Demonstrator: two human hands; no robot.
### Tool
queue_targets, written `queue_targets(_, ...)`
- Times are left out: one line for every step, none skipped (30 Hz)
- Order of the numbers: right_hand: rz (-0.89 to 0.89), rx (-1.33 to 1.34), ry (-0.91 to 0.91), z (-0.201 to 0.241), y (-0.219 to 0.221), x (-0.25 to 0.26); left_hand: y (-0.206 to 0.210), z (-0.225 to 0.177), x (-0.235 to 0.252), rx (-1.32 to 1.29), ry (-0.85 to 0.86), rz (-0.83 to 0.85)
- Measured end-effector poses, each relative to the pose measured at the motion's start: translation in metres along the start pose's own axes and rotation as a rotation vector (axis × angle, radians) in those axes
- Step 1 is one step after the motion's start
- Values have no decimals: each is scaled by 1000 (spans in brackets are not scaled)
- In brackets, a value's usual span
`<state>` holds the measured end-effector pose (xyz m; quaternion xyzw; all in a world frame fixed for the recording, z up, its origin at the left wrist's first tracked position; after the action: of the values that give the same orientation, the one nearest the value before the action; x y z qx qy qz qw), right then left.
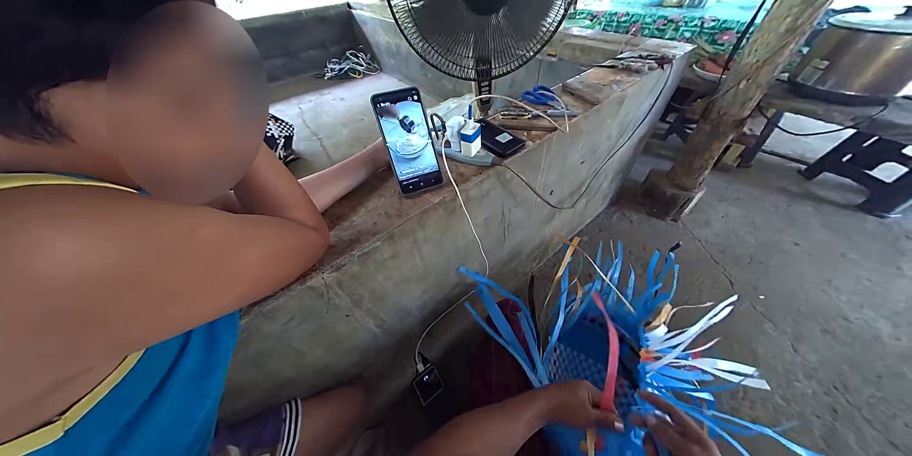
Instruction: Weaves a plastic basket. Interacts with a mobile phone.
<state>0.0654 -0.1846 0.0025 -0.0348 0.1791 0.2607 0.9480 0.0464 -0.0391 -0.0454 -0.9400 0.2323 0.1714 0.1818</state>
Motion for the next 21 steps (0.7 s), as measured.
queue_targets(-37,92,-38,7,-1,10,1,-3,-1,-16,27,18)
queue_targets(-59,165,-95,15,-1,21,1,-4,-1,-35,40,17)
queue_targets(-66,214,-162,23,-1,31,-2,-3,0,-66,34,0)
queue_targets(-79,244,-225,29,-3,39,-3,0,0,-91,17,-30)
queue_targets(-108,245,-267,33,-6,45,-6,2,0,-103,-7,-65)
queue_targets(-152,193,-269,37,-9,47,-9,2,-2,-106,-33,-99)
queue_targets(-194,78,-250,36,-15,47,-11,3,-3,-104,-62,-115)
queue_targets(-202,-128,-217,35,-20,44,-12,4,-2,-99,-76,-124)
queue_targets(-180,-377,-161,34,-24,42,-13,4,-1,-91,-77,-132)
queue_targets(-133,-594,-92,32,-26,41,-14,5,1,-81,-74,-138)
queue_targets(-92,-738,-23,28,-25,39,-15,6,2,-76,-77,-134)
queue_targets(-59,-829,41,23,-25,38,-14,7,4,-65,-73,-128)
queue_targets(-38,-877,103,19,-24,36,-13,8,5,-53,-73,-117)
queue_targets(-30,-904,156,17,-23,36,-12,9,7,-42,-74,-104)
queue_targets(-32,-923,195,14,-24,38,-10,9,8,-33,-76,-89)
queue_targets(-33,-932,228,13,-25,40,-9,9,8,-29,-73,-73)
queue_targets(-36,-932,254,11,-26,44,-8,8,7,-33,-66,-57)
queue_targets(-37,-925,272,8,-27,49,-7,7,5,-44,-60,-47)
queue_targets(-43,-911,264,6,-27,53,-7,6,4,-63,-55,-45)
queue_targets(-62,-886,223,5,-26,57,-8,7,3,-89,-54,-52)
queue_targets(-76,-855,155,6,-23,59,-9,9,2,-114,-80,-61)
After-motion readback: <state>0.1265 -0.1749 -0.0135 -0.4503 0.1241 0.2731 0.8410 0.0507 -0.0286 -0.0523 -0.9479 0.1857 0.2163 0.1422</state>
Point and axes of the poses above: each hand's wrist, its own x-axis towards the middle knuckle, its own y-axis out of the palm, z = x × y, the point moved 7 cm from there along x, towards the middle knuckle, and after that the axes turned 3 degrees about -y, right-handed, at the moved point
